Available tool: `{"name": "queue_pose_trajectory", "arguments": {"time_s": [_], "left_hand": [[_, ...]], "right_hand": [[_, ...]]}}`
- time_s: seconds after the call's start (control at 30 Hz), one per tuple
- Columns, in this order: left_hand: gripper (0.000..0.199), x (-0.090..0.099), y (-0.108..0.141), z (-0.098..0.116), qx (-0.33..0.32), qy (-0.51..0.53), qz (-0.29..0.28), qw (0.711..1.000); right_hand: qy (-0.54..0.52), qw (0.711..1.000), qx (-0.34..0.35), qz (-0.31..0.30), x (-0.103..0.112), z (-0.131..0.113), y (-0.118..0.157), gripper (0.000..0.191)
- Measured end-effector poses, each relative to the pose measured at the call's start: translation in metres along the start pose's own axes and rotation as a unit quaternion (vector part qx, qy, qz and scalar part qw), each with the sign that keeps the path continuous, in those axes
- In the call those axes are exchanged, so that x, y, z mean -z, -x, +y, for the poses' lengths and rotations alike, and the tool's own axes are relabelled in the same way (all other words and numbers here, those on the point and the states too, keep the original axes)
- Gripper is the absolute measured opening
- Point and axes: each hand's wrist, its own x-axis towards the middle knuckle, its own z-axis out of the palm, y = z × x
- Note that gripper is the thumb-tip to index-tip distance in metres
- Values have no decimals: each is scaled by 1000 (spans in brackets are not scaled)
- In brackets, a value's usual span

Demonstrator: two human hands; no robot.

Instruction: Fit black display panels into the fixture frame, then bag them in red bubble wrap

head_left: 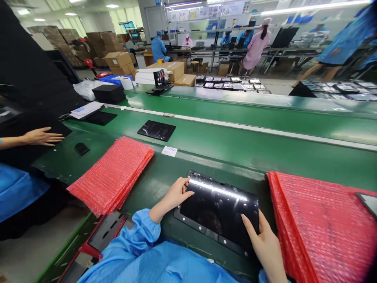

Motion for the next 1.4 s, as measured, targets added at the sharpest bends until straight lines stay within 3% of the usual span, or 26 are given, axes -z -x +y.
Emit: {"name": "queue_pose_trajectory", "arguments": {"time_s": [0.47,0.67,0.97,1.1,1.23,1.4], "left_hand": [[40,3,2,4,-4,-101,-15,995],[49,-3,15,12,-3,-232,-3,973],[45,-11,18,7,-20,-341,-10,940],[46,-10,18,11,-21,-367,-20,930],[46,-8,17,19,-14,-391,-34,920],[44,-6,13,29,-4,-413,-54,909]], "right_hand": [[36,998,-19,-37,2,-3,2,77],[103,990,-61,-70,7,-7,5,81],[145,984,-44,-98,7,-5,-1,84],[234,965,-15,-116,7,-5,-2,78],[357,928,33,-100,7,-2,-5,76],[358,909,212,-31,9,0,-15,53]]}}
